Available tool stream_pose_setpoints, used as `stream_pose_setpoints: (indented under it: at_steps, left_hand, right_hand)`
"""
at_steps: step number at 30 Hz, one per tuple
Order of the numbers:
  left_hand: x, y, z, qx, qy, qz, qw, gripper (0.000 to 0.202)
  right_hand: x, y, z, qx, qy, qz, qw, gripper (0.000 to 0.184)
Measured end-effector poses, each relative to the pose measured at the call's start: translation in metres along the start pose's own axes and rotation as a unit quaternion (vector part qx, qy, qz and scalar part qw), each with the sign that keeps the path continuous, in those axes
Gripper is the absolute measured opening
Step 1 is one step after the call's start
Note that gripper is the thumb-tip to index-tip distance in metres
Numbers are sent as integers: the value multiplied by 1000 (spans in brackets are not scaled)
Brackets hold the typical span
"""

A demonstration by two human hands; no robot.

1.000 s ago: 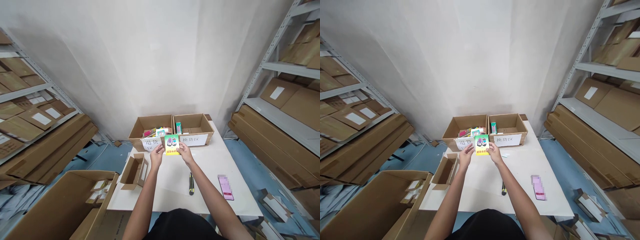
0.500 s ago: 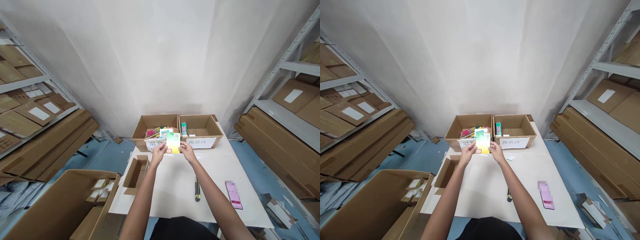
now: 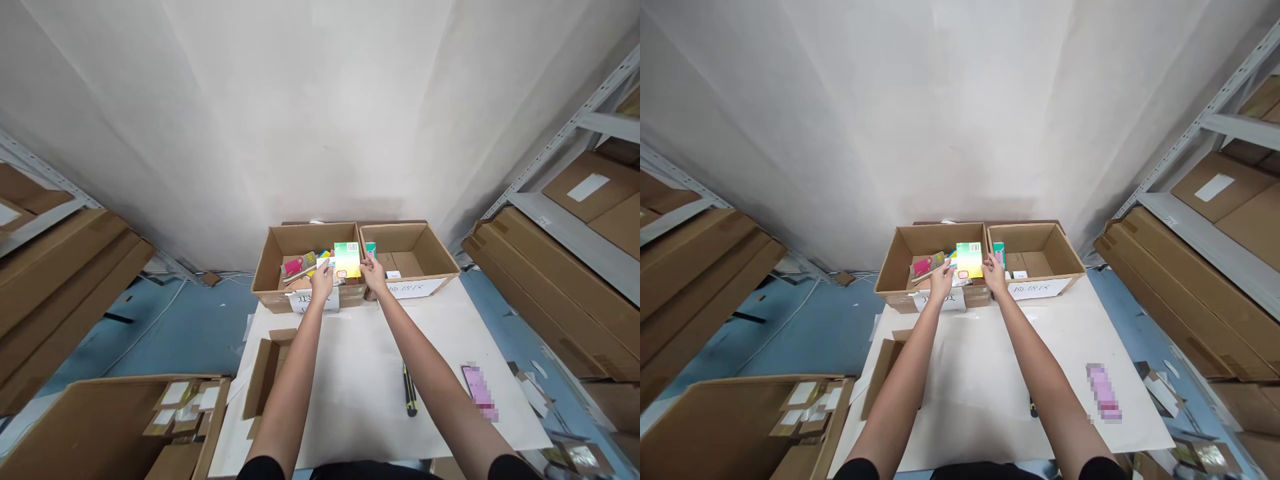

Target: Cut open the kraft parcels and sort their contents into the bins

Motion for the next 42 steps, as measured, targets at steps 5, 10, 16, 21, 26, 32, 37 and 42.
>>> stream_pose_setpoints:
  at_steps: [5,10,16,21,26,32,37,42]
  left_hand:
    - [-38,-29,-25,112,16,53,992,45]
    - [-163,-144,-27,175,-89,-92,976,44]
    - [-319,-256,-35,381,-294,-245,842,39]
    - [-372,-273,-45,447,-333,-261,788,64]
    - [-372,-269,-35,425,-306,-264,810,66]
    - [-388,-254,1,388,-317,-224,836,61]
    - [-425,-201,55,291,-313,-144,893,60]
    - [-453,-141,85,142,-302,-93,938,54]
  right_hand:
    - [-18,70,-21,-38,65,12,997,63]
    - [-111,149,-69,-116,140,-15,983,41]
    - [-220,263,-101,-343,25,121,931,42]
    - [-287,332,-120,-527,-79,202,822,52]
    - [-317,359,-119,-552,-155,202,794,62]
    - [-323,361,-129,-342,-157,257,890,67]
    - [-331,340,-118,-115,-127,296,940,56]
    - [-328,295,-78,71,-80,262,959,57]
Point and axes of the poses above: each hand's wrist, its own x-axis towards the middle knuckle, its own z-axis out of the palm, y = z × x, the point moved 10 cm from there along x, towards the middle knuckle, and after that the axes turned 7 degrees about z, right-handed, at the moved point
